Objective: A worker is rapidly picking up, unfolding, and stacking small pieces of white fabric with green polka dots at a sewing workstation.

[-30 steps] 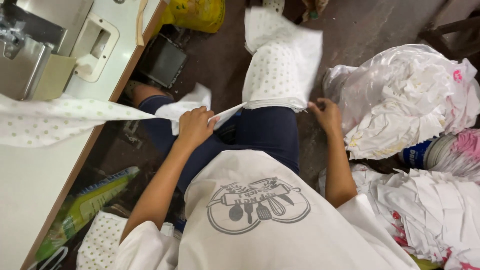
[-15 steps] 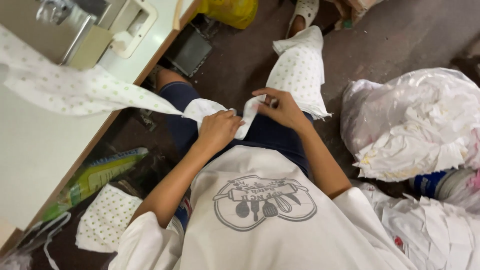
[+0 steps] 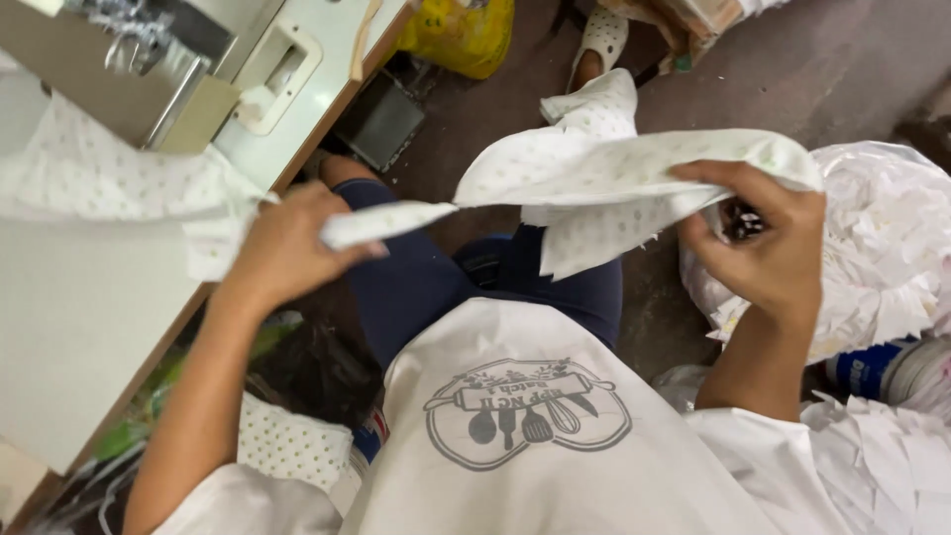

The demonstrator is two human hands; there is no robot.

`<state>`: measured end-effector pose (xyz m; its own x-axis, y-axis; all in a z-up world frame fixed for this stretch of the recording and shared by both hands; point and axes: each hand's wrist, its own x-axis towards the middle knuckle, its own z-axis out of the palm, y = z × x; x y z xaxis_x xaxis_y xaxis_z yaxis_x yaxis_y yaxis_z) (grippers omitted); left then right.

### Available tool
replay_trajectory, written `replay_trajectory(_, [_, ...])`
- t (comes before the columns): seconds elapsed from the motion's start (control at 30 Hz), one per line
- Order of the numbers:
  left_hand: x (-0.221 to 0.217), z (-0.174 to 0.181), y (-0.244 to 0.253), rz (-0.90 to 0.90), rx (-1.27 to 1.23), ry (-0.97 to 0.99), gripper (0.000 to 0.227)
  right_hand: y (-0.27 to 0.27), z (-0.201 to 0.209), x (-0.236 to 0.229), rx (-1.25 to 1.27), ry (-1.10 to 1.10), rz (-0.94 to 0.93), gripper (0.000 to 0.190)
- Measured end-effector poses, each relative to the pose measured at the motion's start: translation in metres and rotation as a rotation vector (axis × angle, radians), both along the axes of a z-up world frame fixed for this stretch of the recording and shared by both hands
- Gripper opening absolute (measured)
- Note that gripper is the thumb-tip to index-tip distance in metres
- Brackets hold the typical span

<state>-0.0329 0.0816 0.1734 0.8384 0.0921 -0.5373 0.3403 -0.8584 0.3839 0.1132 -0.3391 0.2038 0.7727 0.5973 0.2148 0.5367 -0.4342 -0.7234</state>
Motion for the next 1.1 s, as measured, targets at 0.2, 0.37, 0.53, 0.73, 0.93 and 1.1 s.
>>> replay_trajectory(0.2, [-0.006, -0.044, -0.030, -0.129, -0.238, -0.278, 0.017, -0.052, 0.027, -0.033, -0.333, -0.251, -0.403, 0.029])
replay_trajectory(0.37, [-0.001, 0.061, -0.045, -0.139, -0.384, -0.650, 0.015, -0.097, 0.030, -0.041, -0.150, -0.140, -0.494, 0.023])
replay_trajectory(0.53, [0.046, 0.038, -0.027, -0.192, -0.189, -0.793, 0.012, -0.087, -0.049, 0.080, -0.013, -0.501, -0.277, 0.023])
replay_trajectory(0.73, [0.073, 0.023, -0.045, -0.099, -0.014, -1.166, 0.020, -0.084, -0.066, 0.104, 0.036, -0.581, -0.427, 0.015])
replay_trajectory(0.93, [0.040, -0.044, -0.058, -0.124, -0.100, -0.919, 0.011, -0.090, -0.140, 0.041, 0.118, -0.225, -0.678, 0.029])
replay_trajectory(1.1, [0.008, -0.146, -0.085, -0.121, -0.121, -0.410, 0.011, -0.118, -0.274, -0.004, -0.152, 0.092, -0.718, 0.018])
